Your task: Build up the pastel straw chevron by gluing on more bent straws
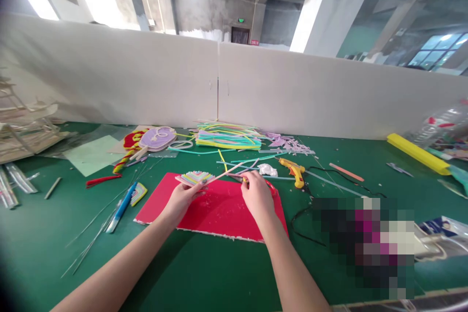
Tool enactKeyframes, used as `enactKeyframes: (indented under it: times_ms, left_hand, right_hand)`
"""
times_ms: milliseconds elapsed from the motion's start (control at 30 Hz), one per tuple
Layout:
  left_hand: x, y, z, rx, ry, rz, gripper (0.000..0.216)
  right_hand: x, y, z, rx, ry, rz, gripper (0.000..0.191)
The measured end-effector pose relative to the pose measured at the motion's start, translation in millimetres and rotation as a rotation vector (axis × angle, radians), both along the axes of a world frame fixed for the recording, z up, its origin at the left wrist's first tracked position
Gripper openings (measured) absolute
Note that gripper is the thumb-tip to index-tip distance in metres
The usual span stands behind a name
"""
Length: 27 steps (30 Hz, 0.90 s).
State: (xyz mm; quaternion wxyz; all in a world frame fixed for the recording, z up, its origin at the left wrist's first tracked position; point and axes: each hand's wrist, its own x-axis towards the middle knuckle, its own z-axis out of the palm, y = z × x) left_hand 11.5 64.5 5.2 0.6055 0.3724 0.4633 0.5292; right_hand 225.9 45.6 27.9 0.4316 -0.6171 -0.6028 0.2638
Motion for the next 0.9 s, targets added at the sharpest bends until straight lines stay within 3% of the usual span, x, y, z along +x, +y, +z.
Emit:
enactKeyframes:
  times_ms: [67, 133, 433, 533, 633, 700, 767, 900]
  left_hand:
    - [0, 3, 2.3, -0.001, -0.002, 0.007, 0.04]
    - [2, 8, 8.5, 0.006, -0.011, 0.006, 0.039]
    - [10, 30, 54.6, 0.116, -0.014, -0.078, 0.04]
    - [12, 35, 64.1, 0.176, 0.052, -0.094, 0.043]
    - [9, 39, 72.9, 0.209, 0.078, -0.09, 0.043]
    - [5, 41, 78.7, 0.215, 0.067, -0.081, 0.041]
    - [-1, 43, 83.9, 0.213, 0.043, -0.066, 0.039]
    - [-11, 43, 92.5, 0.252, 0.08, 0.007, 0.034]
  right_hand:
    - [10, -5, 4.4, -0.122, -0.473, -0.056, 0.026]
    - [18, -8, 4.5, -0.254, -0.731, -0.08, 0.031]
    - [27, 8, -15.6, -0.32, -0.727, -0.121, 0.021]
    - [33, 9, -18.8, -0.33, -0.604, -0.151, 0.014]
    - [34, 8, -19.2, -0.288, -0.326, -0.161, 0.011]
    - [30, 6, -18.1, -0.242, -0.163, -0.139, 0.021]
    - [21, 4, -16.4, -0.222, -0.013, -0.068, 0.034]
    - [6, 0, -14.6, -0.238, 0.334, 0.14, 0.036]
